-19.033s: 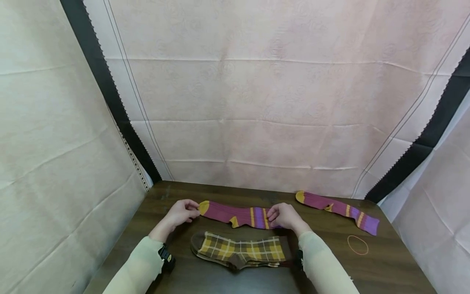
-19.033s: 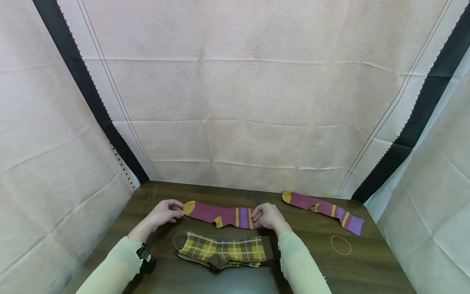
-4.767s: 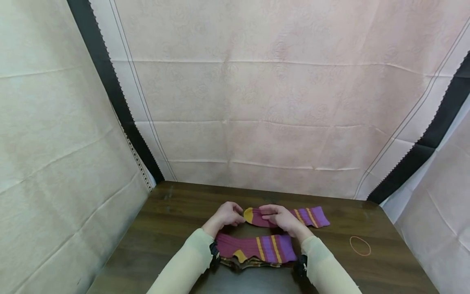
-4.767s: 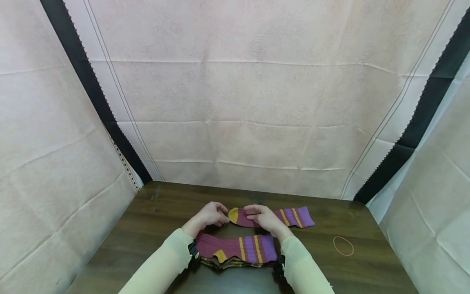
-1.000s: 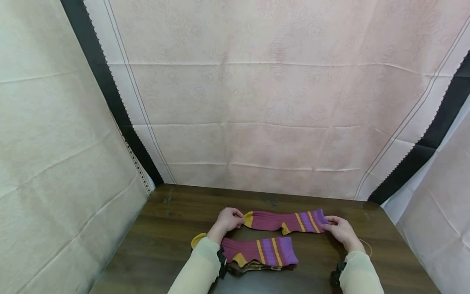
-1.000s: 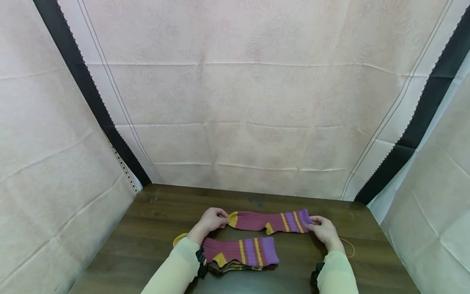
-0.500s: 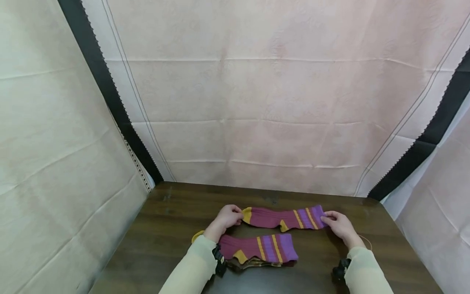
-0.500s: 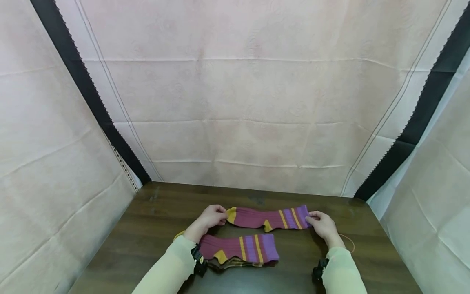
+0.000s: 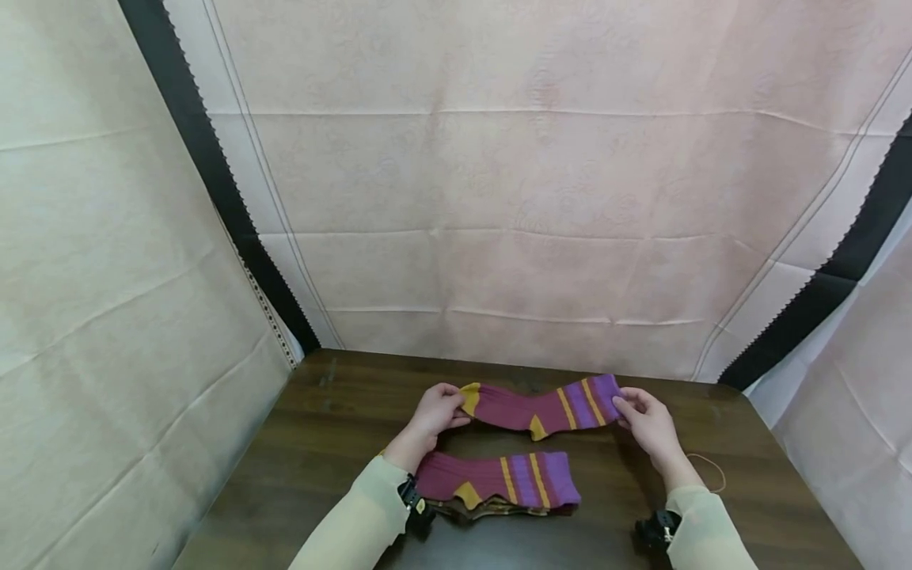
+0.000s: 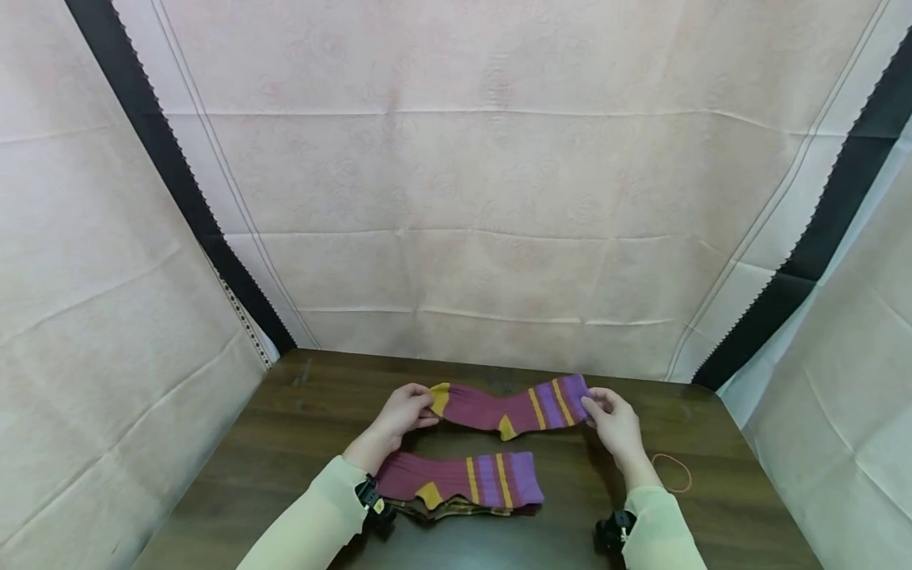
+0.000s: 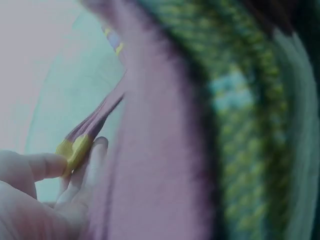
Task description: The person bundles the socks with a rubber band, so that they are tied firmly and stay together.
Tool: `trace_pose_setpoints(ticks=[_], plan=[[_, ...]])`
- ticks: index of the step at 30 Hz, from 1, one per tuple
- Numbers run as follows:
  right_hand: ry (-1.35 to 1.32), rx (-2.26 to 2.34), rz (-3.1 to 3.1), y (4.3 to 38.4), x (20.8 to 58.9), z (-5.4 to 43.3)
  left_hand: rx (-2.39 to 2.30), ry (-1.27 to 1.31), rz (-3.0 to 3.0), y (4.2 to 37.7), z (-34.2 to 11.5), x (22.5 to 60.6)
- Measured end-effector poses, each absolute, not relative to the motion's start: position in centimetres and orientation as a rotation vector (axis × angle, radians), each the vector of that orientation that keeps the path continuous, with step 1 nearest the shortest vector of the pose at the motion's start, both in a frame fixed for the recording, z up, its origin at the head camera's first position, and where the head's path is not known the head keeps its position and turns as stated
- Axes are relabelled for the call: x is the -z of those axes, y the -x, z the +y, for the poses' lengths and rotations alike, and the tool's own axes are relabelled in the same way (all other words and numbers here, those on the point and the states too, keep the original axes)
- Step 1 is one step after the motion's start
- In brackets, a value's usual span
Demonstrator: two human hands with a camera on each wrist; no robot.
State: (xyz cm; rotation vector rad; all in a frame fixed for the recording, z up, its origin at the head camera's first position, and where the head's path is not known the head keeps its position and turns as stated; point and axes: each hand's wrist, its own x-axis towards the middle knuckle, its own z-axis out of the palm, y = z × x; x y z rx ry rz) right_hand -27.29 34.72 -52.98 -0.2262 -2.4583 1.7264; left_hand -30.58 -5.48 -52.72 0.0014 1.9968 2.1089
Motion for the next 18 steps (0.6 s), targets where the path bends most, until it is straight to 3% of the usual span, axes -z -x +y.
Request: trace_pose_setpoints(ticks=[18], plan=[[0.154,-2.217,-2.212,23.5,48.3,30.9,-2.333,0.022,1.962,29.1,-10.5,48.8]])
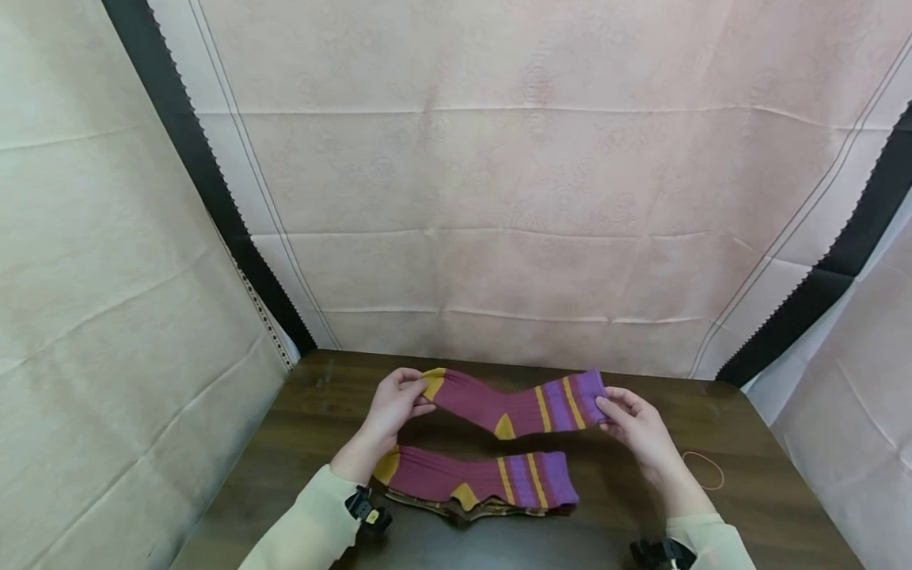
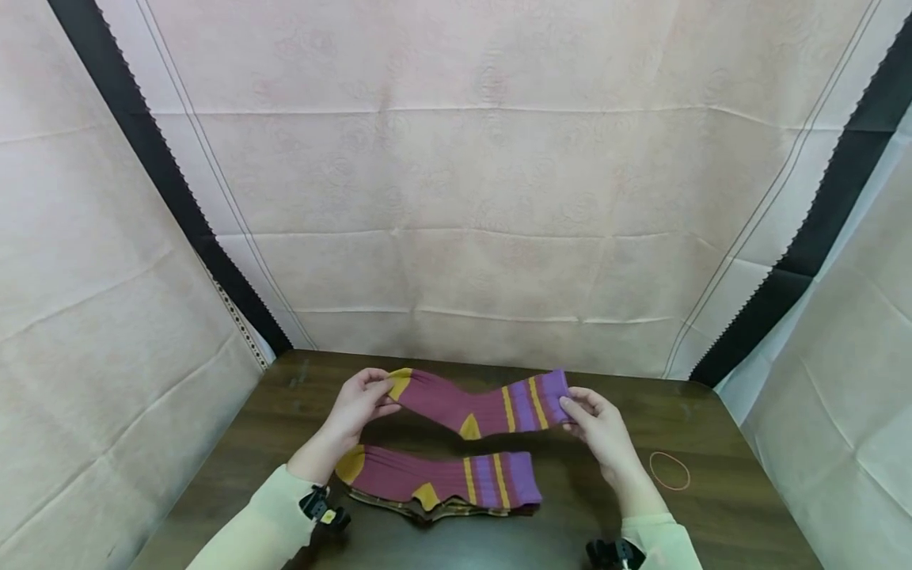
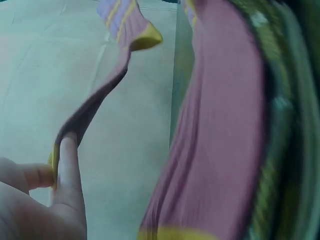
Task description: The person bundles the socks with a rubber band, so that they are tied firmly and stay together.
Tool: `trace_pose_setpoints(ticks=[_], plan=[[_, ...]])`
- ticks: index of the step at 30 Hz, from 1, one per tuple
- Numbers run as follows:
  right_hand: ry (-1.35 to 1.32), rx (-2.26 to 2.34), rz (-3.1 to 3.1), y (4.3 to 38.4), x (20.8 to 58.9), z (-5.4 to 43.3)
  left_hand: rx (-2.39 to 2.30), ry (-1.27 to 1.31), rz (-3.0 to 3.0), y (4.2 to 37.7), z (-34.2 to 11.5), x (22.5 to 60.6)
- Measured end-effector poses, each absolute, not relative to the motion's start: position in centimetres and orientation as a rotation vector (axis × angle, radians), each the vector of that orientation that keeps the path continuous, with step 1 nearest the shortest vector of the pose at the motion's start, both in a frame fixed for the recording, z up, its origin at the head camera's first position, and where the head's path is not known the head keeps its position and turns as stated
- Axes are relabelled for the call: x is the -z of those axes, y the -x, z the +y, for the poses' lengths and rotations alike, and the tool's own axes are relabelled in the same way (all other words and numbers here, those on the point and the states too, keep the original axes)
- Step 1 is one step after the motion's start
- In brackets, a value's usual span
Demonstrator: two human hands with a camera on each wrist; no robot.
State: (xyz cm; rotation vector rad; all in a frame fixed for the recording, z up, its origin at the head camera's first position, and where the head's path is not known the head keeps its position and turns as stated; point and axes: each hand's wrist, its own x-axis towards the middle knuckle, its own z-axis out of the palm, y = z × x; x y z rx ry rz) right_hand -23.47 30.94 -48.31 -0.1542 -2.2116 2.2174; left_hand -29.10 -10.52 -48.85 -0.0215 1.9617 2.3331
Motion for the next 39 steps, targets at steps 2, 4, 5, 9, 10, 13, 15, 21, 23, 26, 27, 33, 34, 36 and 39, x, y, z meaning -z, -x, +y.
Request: trace_pose_setpoints(ticks=[2,4,5,9,10,13,15,21,23,26,27,33,34,36,39], plan=[[0.139,-2.239,-2.233,22.9,48.2,30.5,-2.307,0.013,1.994,28.5,-11.4,48.7],[0.117,-2.249,-2.269,22.4,48.1,30.1,-2.267,0.004,2.029,27.9,-12.2,48.8],[0.104,-2.253,-2.289,22.2,48.1,30.0,-2.245,-0.001,2.047,27.5,-12.6,48.8],[0.064,-2.253,-2.352,21.4,48.1,29.7,-2.167,0.0,2.087,26.1,-14.1,49.0],[0.055,-2.26,-2.361,21.2,48.2,29.6,-2.154,0.005,2.092,25.8,-14.5,49.1],[0.004,-2.289,-2.402,20.7,48.4,29.4,-2.117,0.011,2.105,24.9,-15.6,49.3],[-0.049,-2.308,-2.437,20.4,48.6,29.3,-2.094,0.001,2.107,24.4,-16.4,49.5],[-0.163,-2.348,-2.492,19.9,49.1,28.7,-2.083,-0.015,2.042,23.3,-17.9,49.8],[-0.16,-2.365,-2.491,19.7,49.2,28.5,-2.089,-0.01,2.012,23.0,-18.2,49.8],[-0.156,-2.394,-2.477,19.4,49.1,28.4,-2.092,-0.012,1.981,22.7,-18.4,49.6],[-0.166,-2.406,-2.47,19.3,49.0,28.4,-2.093,-0.013,1.975,22.7,-18.5,49.6],[-0.207,-2.486,-2.424,19.2,48.9,28.4,-2.1,-0.018,1.972,22.6,-18.7,49.7],[-0.213,-2.49,-2.428,19.3,49.0,28.4,-2.095,-0.018,1.972,22.6,-18.8,49.8],[-0.217,-2.496,-2.439,19.4,49.2,28.4,-2.085,-0.015,1.968,22.6,-18.8,50.1],[-0.199,-2.507,-2.448,19.4,49.3,28.4,-2.084,0.005,1.965,22.4,-18.9,50.0]])
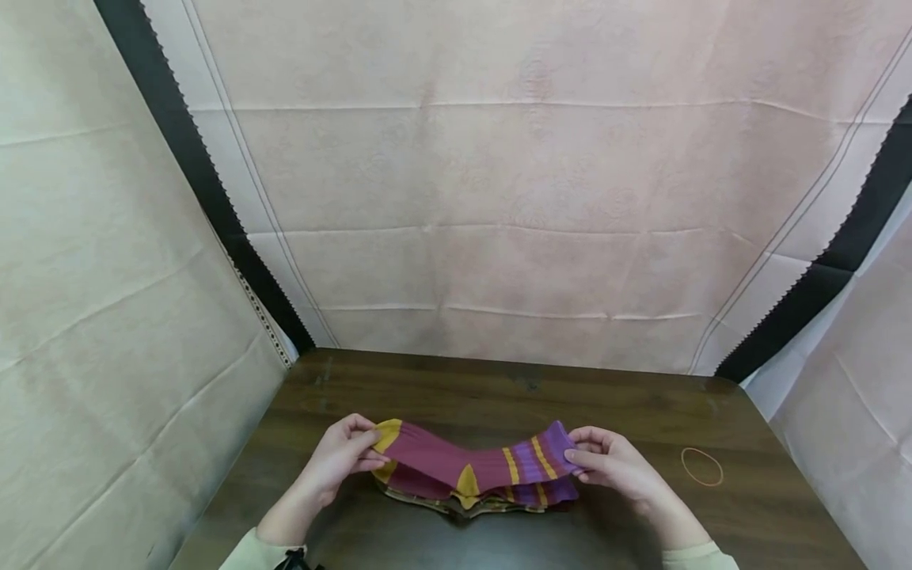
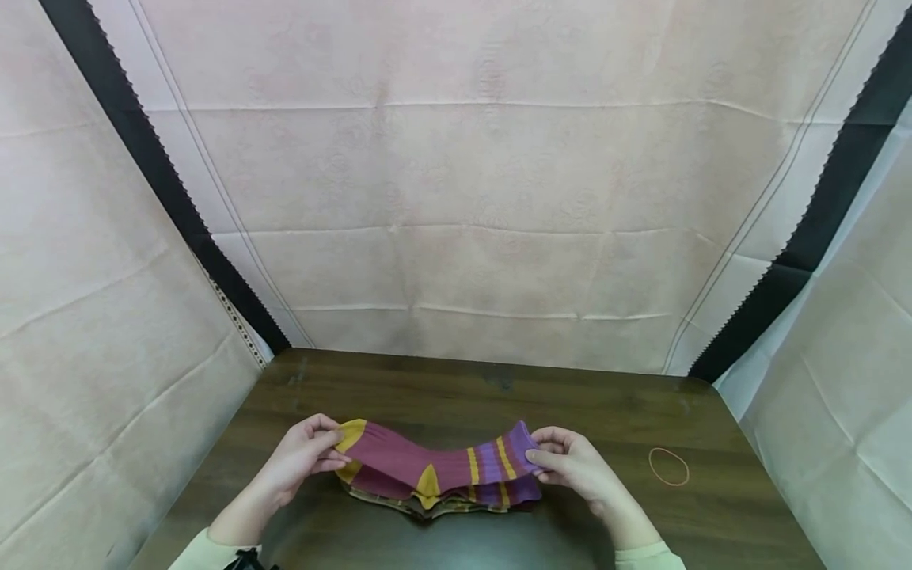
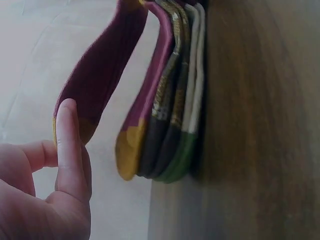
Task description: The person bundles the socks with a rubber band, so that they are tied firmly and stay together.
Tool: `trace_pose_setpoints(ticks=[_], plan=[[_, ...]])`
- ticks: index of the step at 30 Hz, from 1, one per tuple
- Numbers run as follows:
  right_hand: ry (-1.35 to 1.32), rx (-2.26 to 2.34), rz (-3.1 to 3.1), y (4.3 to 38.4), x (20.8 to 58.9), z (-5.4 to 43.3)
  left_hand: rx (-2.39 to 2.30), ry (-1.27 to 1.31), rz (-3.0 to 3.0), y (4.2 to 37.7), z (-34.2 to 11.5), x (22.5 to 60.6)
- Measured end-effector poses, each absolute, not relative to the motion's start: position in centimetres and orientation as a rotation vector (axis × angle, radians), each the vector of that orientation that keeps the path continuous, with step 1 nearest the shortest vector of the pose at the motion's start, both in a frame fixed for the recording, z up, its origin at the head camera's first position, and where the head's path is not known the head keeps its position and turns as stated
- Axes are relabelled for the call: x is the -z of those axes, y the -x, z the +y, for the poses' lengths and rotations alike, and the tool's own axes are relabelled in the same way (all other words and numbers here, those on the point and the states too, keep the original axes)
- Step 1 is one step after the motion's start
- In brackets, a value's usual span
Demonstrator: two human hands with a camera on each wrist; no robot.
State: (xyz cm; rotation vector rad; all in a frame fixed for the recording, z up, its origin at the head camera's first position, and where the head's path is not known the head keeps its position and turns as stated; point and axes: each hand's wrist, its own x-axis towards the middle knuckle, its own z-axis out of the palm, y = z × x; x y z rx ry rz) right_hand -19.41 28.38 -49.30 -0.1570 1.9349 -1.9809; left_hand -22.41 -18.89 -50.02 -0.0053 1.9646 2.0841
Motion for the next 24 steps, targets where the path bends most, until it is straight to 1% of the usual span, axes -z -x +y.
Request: trace_pose_setpoints(ticks=[6,9,12,16,20,24], plan=[[0.211,1.998,1.935,19.1,48.0,28.8,-2.109,-0.01,1.989,22.2,-18.8,48.6],[0.248,1.979,1.896,19.2,48.0,29.0,-2.089,-0.03,1.979,22.0,-18.8,48.7],[0.241,1.948,1.895,19.6,48.7,28.8,-2.082,-0.022,1.983,22.0,-18.7,49.5],[0.185,1.877,2.051,20.0,50.3,28.3,-2.043,-0.005,2.045,22.4,-18.6,50.7],[0.115,1.739,2.21,20.0,51.5,27.6,-1.945,-0.03,2.112,22.5,-18.7,51.6],[0.11,1.637,2.288,19.7,52.0,27.3,-1.898,-0.054,2.132,22.4,-19.0,52.0]])
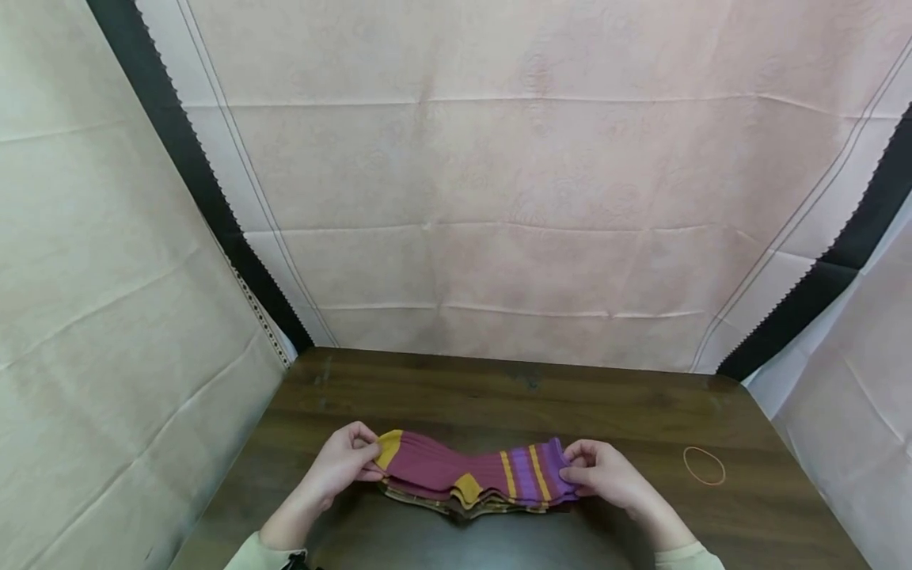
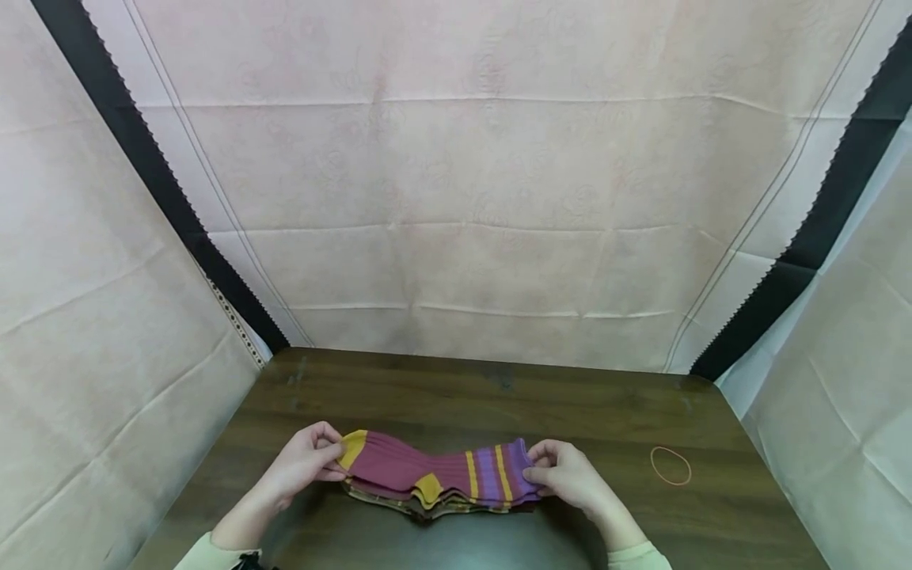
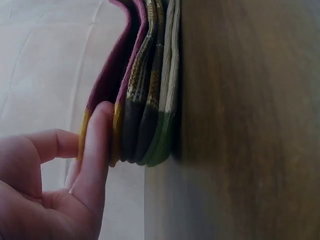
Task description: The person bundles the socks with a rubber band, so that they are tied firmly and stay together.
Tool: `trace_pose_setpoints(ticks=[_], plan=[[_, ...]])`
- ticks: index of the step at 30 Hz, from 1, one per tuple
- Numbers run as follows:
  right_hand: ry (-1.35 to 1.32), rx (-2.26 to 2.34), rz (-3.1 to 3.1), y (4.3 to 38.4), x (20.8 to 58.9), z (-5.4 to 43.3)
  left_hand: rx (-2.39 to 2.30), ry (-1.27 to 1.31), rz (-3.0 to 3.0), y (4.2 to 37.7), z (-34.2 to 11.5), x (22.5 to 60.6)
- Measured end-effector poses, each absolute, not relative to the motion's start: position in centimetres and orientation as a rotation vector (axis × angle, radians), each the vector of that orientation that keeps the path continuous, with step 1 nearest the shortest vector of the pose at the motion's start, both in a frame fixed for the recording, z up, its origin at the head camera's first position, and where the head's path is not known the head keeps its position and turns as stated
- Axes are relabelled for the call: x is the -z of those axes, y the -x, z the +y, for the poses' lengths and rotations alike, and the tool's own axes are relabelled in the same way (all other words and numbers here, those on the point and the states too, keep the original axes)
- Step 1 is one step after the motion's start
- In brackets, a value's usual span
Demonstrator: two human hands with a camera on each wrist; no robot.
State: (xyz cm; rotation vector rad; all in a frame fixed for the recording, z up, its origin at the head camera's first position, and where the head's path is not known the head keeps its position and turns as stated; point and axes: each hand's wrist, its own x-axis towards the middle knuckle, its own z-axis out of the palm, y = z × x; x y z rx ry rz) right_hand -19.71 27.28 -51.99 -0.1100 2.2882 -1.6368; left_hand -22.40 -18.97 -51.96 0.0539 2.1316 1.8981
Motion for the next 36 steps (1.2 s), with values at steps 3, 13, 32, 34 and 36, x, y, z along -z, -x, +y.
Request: trace_pose_setpoints(ticks=[3,13,32,34,36], plan=[[0.112,1.61,2.328,19.5,52.1,27.3,-1.88,-0.071,2.14,22.3,-19.1,51.9],[0.039,1.522,2.366,19.2,51.8,27.2,-1.844,-0.07,2.17,22.3,-19.2,51.8],[0.108,1.403,2.317,19.8,52.6,26.2,-1.36,-0.244,2.943,24.1,-18.8,48.6],[0.106,1.435,2.281,19.8,52.4,26.0,-1.376,-0.376,2.993,24.2,-17.2,47.7],[0.097,1.475,2.237,19.9,52.1,25.8,-1.41,-0.509,2.987,24.1,-15.1,46.9]])
